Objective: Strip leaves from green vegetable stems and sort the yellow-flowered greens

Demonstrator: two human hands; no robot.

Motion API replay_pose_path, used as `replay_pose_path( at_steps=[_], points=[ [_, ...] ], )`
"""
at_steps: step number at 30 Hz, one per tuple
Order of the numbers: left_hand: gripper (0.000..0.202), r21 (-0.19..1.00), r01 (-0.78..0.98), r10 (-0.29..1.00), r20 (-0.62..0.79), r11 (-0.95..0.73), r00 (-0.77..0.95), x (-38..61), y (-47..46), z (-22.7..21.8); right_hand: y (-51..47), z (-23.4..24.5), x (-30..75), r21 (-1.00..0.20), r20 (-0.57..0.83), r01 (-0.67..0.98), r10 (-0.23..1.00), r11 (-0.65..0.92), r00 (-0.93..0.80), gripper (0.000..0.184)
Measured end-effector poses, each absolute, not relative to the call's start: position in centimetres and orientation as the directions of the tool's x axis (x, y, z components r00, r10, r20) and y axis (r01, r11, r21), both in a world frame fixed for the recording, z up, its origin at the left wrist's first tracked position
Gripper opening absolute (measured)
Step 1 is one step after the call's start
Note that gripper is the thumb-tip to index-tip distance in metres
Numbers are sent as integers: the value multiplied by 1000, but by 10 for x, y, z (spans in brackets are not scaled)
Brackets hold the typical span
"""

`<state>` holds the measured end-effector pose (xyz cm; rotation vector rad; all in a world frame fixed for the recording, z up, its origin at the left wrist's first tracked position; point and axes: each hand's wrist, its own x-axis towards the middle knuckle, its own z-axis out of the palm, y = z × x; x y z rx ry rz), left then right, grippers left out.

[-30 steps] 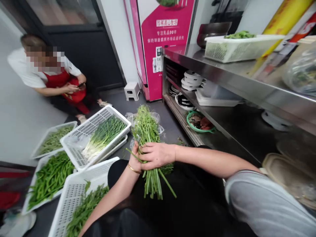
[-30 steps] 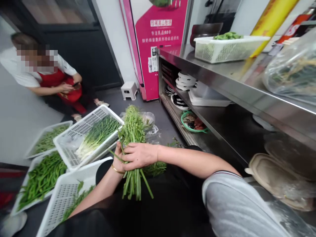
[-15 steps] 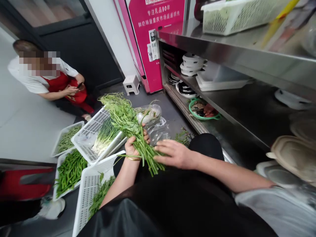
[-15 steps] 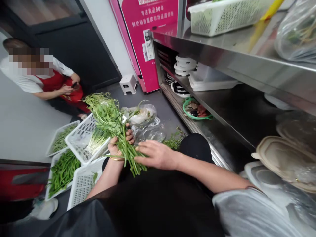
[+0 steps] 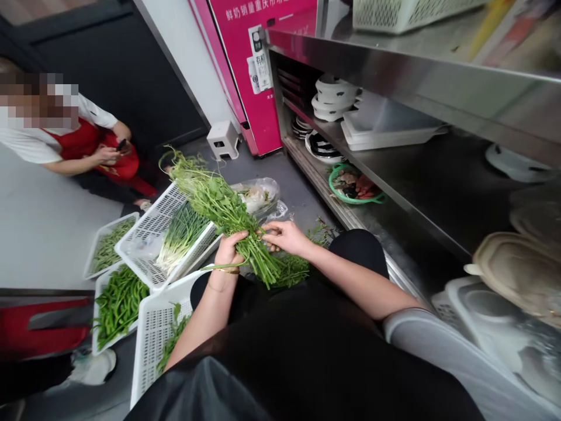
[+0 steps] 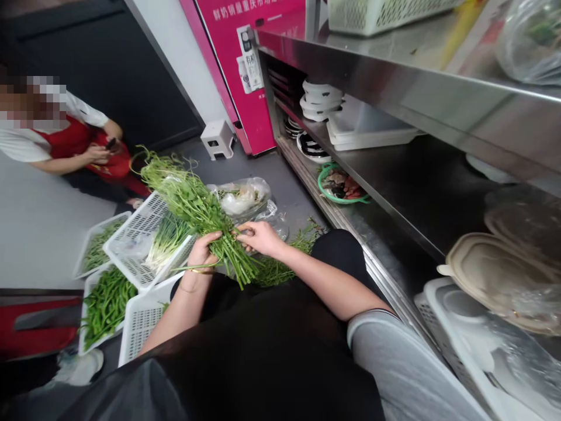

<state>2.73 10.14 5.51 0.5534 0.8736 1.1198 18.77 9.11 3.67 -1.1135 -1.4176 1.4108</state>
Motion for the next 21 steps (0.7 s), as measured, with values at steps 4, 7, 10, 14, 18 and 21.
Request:
replay_pose_path(
  at_steps=[4,7,10,14,18,21],
  points=[
    [30,690,-618,924,-326,376,198,7,106,49,79,36,200,-985,-157,-30,951,-171,-267,26],
    [37,664,-677,947,-266,316,181,-7,109,43,73,38,212,-974,-196,-60,941,-220,-276,32],
    [39,679,-669,952,-247,303,181,-17,109,40,70,37,222,-965,-197,-105,931,-239,-306,36],
    [43,685,-659,950,-230,311,210,-21,107,43,70,28,230,-956,-196,-145,924,-254,-329,40],
    [51,678,-633,926,-241,374,289,-19,102,46,72,28,231,-956,-196,-131,905,-262,-379,39],
    [51,668,-620,910,-265,412,319,-17,98,42,73,37,225,-979,-165,-44,910,-197,-380,37]
  ],
)
